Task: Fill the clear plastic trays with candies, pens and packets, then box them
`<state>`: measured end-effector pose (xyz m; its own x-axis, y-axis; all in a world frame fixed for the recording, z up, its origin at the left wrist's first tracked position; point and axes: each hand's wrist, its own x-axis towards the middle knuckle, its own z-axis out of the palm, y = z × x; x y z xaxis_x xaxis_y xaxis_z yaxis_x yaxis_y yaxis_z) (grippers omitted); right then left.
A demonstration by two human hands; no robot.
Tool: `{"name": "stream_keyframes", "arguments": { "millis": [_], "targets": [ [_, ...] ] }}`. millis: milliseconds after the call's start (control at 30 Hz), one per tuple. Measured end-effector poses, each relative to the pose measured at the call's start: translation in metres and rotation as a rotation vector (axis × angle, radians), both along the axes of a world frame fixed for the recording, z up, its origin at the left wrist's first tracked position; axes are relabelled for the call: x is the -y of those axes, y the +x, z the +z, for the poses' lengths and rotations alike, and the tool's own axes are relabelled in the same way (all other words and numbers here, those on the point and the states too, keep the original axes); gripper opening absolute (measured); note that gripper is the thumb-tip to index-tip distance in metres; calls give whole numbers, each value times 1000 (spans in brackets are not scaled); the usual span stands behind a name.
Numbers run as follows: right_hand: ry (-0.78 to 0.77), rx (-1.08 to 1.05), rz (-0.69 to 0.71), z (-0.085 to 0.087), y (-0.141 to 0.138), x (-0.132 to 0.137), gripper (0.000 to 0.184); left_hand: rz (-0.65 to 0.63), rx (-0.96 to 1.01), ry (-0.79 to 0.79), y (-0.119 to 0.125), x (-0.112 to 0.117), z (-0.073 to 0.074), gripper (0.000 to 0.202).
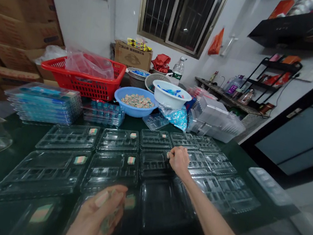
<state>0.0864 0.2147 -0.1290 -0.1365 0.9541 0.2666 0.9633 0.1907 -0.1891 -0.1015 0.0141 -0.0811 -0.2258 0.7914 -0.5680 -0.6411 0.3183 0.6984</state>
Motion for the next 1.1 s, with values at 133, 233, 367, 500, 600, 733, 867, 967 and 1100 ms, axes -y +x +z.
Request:
{"name": "stream_keyframes", "arguments": {
  "millis": [133,233,367,500,600,733,867,967,1100],
  "targets": [
    [-24,95,-11,2,1,-8,16,-11,2,7,2,2,2,25],
    [-31,165,36,6,-1,-8,18,-14,3,7,4,3,4,25],
    [-29,262,190,13,-4,-2,18,-33,-3,4,4,5,3,25],
    [-35,320,301,24,-1,1,16,-34,-18,13,6,6,-1,27],
    [-15,315,302,31,4,2,24,-57,-29,29,6,7,-2,27],
    [6,296,342,31,9,5,29,-98,-36,96,5,7,-2,27],
    [-20,269,414,23,9,8,27,-163,-58,125,5,6,-3,30],
    [5,197,398,29,1,21,28,-181,-81,147,6,6,-6,28],
    [-27,-179,604,59,-22,71,24,-224,-101,184,10,8,-10,26]
  ]
}}
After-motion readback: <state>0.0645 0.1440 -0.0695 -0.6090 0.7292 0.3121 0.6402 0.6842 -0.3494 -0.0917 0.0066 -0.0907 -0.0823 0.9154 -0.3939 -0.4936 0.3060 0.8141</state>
